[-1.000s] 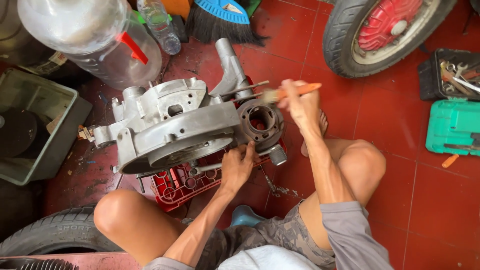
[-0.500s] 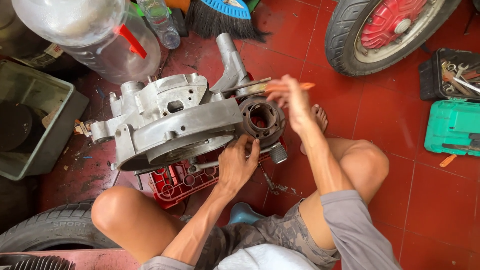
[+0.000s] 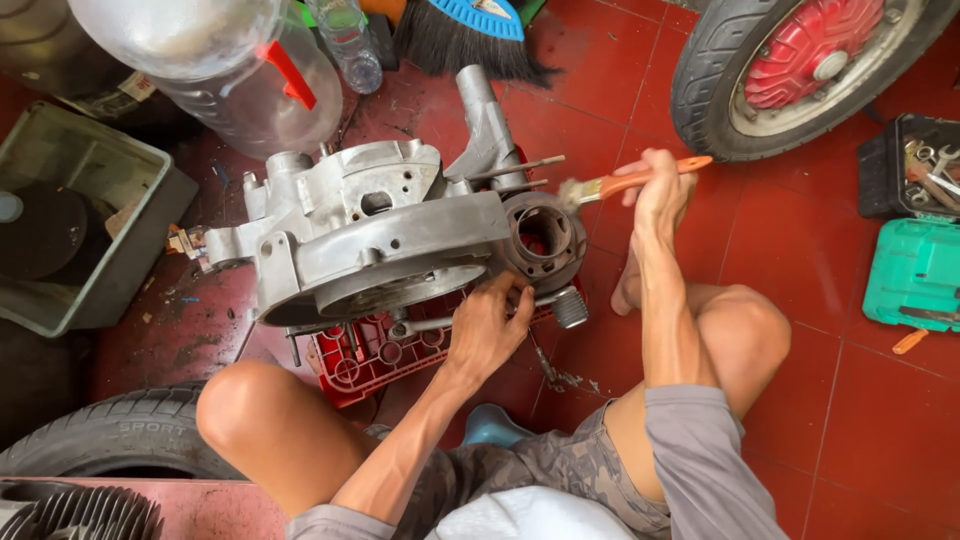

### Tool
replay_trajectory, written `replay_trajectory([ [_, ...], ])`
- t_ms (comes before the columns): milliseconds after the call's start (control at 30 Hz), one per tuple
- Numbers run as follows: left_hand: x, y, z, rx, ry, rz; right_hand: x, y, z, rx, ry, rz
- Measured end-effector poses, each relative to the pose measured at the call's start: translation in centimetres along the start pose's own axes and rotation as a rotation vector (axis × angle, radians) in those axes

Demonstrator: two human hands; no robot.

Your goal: Cleaning various motorcycle engine components like the cylinder head and block using a brush.

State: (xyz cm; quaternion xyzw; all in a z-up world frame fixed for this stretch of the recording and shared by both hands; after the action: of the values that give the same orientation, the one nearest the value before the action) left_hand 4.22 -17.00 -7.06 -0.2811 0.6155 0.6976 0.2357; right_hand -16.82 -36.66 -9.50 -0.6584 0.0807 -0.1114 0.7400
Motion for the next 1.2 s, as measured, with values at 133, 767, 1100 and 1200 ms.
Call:
replay_trajectory([
  [133, -0.1, 0.2, -0.3, 0.015, -0.008, -0.025, 1.8, -1.9, 2.2, -0.125, -0.175, 0.143],
  [767, 1.8, 0.9, 0.2, 0.32, 0.096, -0.401, -5.0, -0.3, 9.4, -0.381, 0.151, 0.017],
  [1100, 1.7, 1.0, -0.1, 0.347, 0.061, -0.409, -4.5, -1.0, 11.1, -0.169, 0.068, 0.085],
  [1200, 1.0, 1.1, -0.2, 0.311, 0.1, -0.382, -4.3, -0.5, 10.3, -0.157, 0.066, 0.101],
])
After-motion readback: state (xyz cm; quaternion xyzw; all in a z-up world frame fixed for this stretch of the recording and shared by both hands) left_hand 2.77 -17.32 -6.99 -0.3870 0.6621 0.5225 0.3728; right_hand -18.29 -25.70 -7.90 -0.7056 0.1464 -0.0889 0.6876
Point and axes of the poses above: each hand's wrist, its own z-axis away from the middle knuckle, its own x-axis out of the palm, y = z × x, the point moved 5 cm from there along -z, towards the middle knuckle, and after that the axes turned 11 degrees about -z, right-handed, at the moved point
